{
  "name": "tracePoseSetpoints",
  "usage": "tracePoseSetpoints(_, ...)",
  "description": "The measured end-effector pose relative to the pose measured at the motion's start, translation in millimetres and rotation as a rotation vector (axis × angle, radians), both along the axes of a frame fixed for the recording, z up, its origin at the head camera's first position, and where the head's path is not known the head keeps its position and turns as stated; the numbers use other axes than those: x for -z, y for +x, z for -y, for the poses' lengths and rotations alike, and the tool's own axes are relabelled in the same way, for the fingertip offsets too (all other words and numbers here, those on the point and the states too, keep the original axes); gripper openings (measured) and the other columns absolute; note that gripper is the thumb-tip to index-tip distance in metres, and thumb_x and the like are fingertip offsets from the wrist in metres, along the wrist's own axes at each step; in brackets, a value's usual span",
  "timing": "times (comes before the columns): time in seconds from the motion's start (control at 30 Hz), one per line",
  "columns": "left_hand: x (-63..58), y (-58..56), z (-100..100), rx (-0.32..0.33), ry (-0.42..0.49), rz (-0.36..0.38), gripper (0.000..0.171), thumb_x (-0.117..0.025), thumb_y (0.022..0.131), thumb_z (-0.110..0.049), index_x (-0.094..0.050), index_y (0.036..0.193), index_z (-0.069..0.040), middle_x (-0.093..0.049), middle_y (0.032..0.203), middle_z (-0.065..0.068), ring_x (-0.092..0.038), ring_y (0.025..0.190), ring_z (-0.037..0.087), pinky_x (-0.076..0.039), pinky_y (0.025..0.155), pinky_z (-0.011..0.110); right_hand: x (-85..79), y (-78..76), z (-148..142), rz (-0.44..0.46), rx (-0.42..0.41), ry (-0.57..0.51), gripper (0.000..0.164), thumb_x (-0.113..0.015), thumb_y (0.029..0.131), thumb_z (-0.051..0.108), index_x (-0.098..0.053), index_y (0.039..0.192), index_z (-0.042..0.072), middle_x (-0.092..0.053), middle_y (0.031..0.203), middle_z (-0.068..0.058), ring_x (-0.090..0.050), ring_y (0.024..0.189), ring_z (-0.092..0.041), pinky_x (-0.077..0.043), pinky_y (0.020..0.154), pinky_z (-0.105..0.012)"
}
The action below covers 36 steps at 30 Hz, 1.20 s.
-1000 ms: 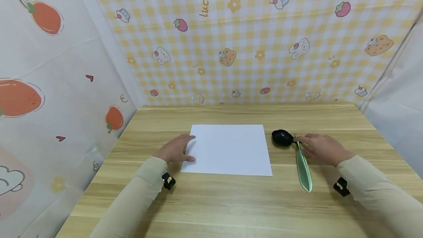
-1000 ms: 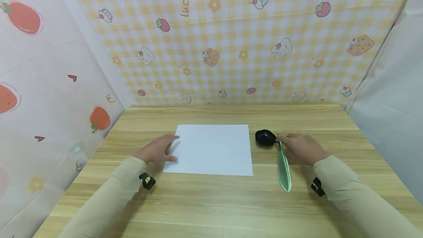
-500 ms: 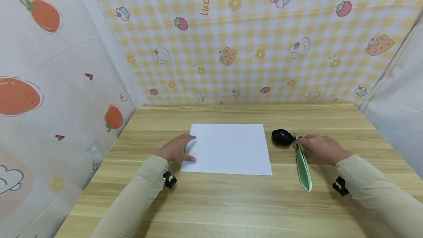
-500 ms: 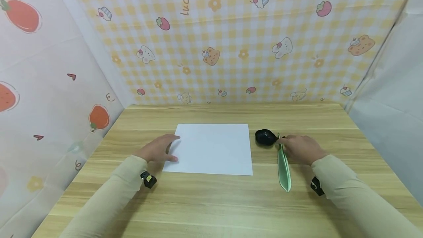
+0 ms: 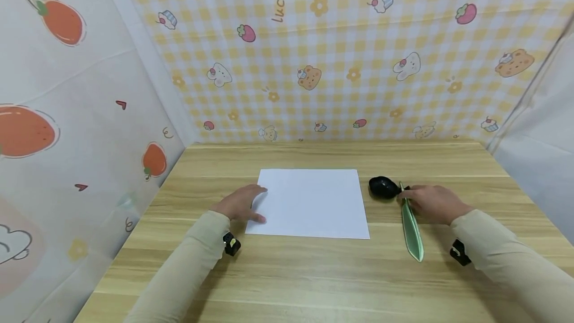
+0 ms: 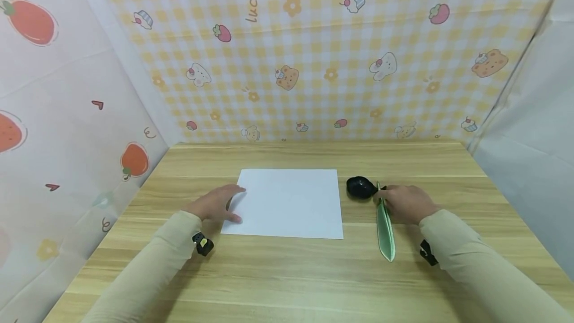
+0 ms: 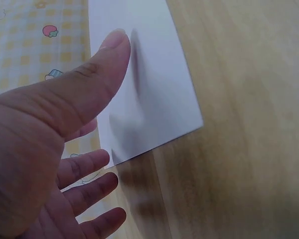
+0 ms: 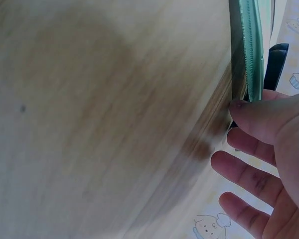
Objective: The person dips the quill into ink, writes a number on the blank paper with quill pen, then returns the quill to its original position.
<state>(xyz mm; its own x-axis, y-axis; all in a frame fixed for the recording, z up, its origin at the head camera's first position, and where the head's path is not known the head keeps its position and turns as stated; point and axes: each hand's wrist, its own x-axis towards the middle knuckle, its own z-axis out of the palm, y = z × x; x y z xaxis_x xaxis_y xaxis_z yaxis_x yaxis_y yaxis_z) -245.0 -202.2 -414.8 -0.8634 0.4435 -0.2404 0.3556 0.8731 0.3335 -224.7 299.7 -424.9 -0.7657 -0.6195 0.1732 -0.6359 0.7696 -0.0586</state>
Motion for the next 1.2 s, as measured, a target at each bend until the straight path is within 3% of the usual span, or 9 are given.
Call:
tracePoseSetpoints(0.83, -0.6, 3.5, -2.6, 0.019, -0.021, 0.0, 0.075, -0.082, 0.078, -0.032, -0.05, 0.138, -0.002, -0.039, 0.148, 0.02, -0.033, 0.137, 0.036, -0.027, 0.114, 0.047, -2.8, 0.3, 4.0, 0.041, 0.0, 0.006, 0.024, -0.068, 0.081, -0.004, -0.073, 0.09, 0.017, -0.069, 0.086, 0.002, -0.065, 0.073, -0.016, -0.055, 0.058, -0.035)
tracePoseSetpoints(1.2, 0.3, 3.4, -2.7, 0.014, -0.019, 0.001, 0.075, -0.082, 0.077, -0.032, -0.05, 0.138, -0.003, -0.038, 0.149, 0.02, -0.032, 0.138, 0.037, -0.027, 0.114, 0.048, -1.0, -2.3, 0.4, 0.026, 0.012, -0.022, 0.026, -0.068, 0.08, -0.005, -0.072, 0.088, 0.02, -0.07, 0.087, 0.002, -0.062, 0.07, -0.011, -0.052, 0.054, -0.032)
